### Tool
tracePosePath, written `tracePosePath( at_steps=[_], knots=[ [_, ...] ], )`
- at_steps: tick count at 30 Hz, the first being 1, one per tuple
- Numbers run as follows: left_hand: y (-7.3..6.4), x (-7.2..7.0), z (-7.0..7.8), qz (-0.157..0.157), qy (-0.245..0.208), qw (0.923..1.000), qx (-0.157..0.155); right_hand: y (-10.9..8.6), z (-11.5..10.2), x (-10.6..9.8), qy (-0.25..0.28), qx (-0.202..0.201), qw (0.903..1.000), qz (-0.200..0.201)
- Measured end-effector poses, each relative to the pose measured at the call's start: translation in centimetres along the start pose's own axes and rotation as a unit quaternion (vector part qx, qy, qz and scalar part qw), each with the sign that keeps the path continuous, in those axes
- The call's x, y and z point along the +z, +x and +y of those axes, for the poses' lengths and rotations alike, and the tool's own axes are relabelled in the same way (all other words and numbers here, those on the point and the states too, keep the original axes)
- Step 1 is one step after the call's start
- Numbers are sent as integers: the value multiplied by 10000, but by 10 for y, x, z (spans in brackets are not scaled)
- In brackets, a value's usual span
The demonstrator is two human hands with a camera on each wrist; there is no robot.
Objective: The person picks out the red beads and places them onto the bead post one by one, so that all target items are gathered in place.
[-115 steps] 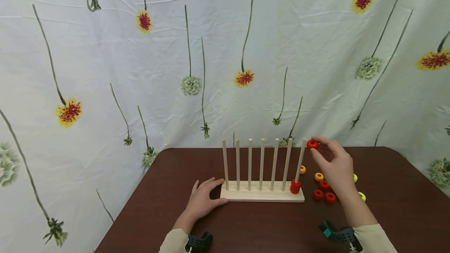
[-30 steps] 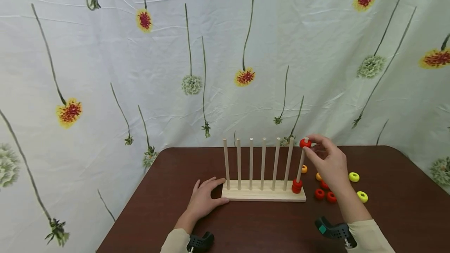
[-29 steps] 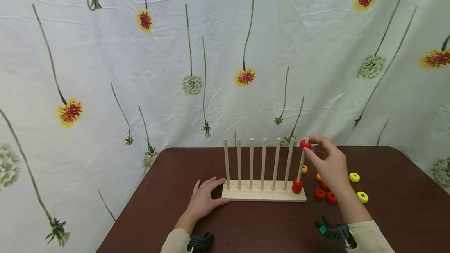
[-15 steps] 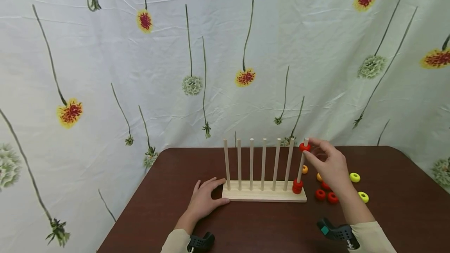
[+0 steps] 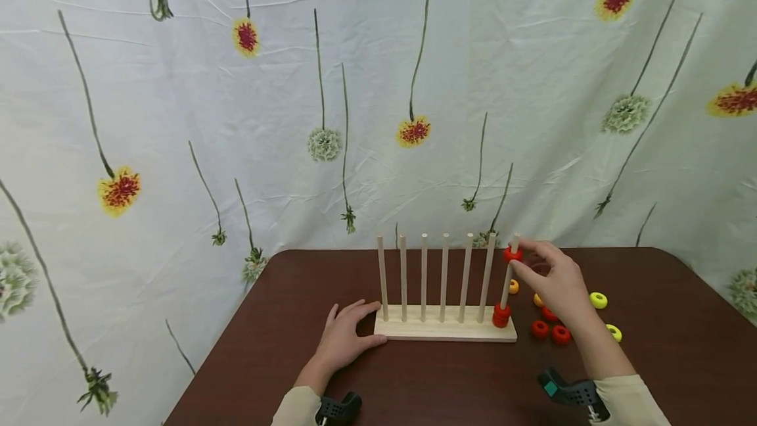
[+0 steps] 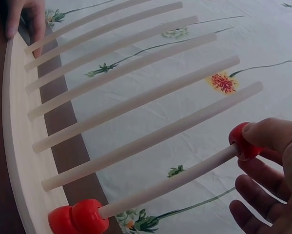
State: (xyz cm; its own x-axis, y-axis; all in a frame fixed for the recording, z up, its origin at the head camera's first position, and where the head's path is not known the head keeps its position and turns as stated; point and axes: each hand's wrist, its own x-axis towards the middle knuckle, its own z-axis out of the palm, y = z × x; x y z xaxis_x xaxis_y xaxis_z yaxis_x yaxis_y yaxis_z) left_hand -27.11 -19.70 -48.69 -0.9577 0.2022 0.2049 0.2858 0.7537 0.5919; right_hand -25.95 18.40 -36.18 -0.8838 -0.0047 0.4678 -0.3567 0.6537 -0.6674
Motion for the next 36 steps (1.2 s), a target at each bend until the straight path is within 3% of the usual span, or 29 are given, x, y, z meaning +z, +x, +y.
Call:
tracePosePath(
  at_steps=[8,22,36],
  knots=[
    [1,0,-1,18,29,10000,0,2,5,-1,-99,9,9998,-172],
    [0,0,1,9,51,10000,-13,3,16,0,-80,222,9936,-1106],
    [-1,-1,2,-6,55,10000,-29,2,29,8,-212,-135,9858,-1660]
  ],
)
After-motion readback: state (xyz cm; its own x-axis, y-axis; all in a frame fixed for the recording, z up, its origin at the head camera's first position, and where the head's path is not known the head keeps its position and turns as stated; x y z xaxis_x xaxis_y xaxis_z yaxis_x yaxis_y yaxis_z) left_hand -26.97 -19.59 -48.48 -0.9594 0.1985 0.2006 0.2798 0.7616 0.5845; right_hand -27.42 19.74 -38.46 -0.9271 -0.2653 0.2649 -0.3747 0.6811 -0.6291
